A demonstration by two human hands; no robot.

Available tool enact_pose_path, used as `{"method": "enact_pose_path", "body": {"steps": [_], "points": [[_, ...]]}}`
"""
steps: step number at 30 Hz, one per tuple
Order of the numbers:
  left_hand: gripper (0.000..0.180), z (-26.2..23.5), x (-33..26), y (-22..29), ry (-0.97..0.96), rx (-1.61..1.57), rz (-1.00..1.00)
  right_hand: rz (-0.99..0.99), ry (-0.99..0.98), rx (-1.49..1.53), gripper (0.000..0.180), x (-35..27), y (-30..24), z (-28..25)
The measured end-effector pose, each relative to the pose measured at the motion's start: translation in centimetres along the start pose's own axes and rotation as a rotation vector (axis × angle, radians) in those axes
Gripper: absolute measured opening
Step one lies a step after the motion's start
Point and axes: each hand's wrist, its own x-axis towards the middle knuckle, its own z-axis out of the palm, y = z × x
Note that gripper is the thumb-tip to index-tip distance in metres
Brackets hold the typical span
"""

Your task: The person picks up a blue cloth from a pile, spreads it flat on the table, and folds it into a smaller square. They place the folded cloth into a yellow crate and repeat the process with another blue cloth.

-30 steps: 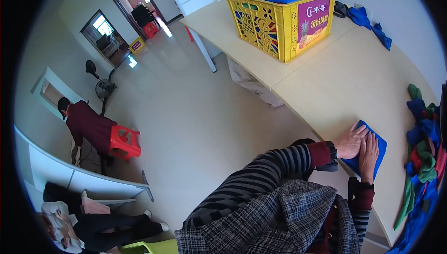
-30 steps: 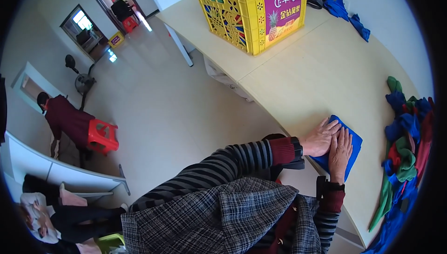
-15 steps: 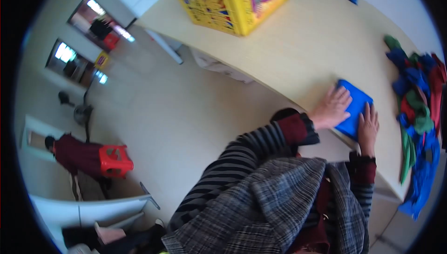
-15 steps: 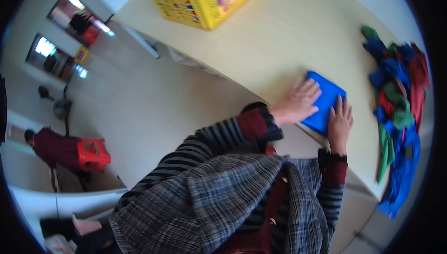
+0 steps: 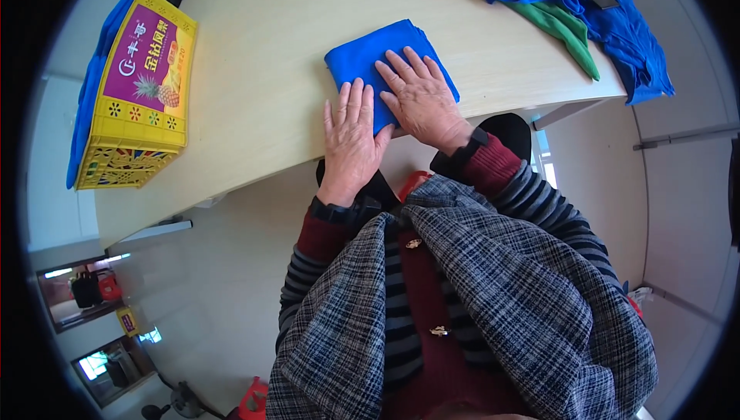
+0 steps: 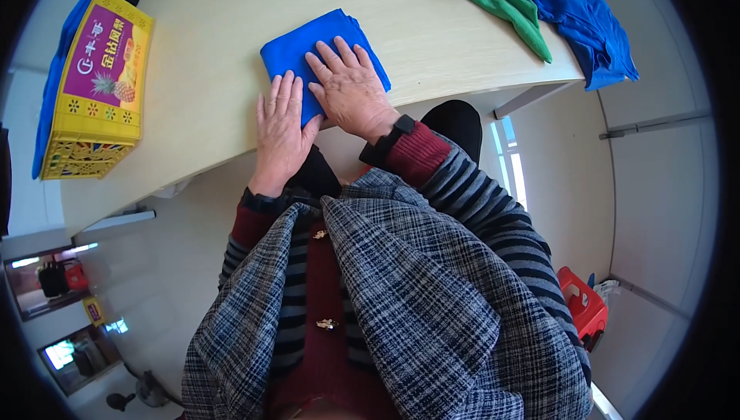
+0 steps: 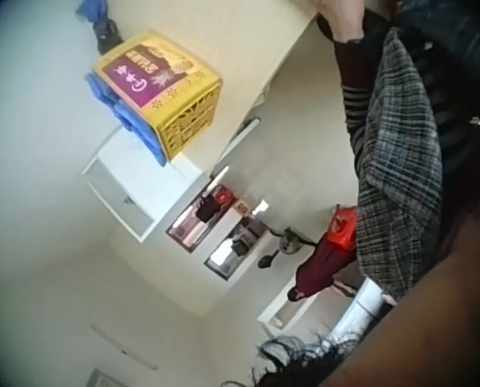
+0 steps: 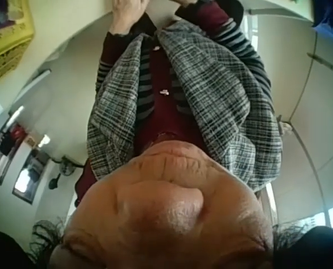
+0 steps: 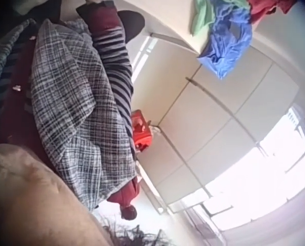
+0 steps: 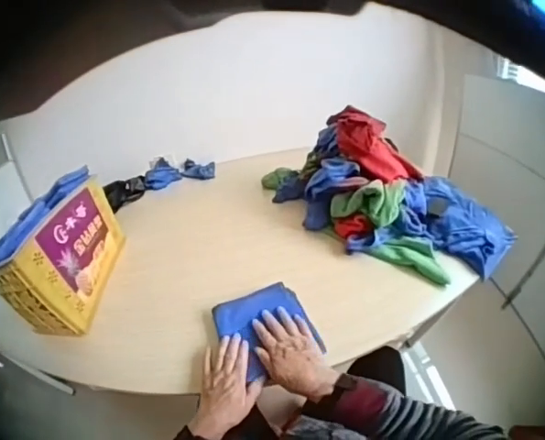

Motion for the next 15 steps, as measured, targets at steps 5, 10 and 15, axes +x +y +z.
{"method": "enact_pose_path", "body": {"steps": [5,10,15], "points": [[0.075,-0.6,-0.1,-0.1,-0.016,0.001,0.007,0.12,0.002,0.014,0.055,-0.9,2.6,-0.6],[0.073,-0.6,-0.4,-0.6,-0.004,-0.014,0.021,0.255,0.032,-0.028,0.055,-1.8,5.2,-0.6],[0.065,-0.1,-1.0,-0.9,0.093,-0.071,0.044,0.198,0.091,-0.025,0.058,-1.5,4.8,-2.8]]}}
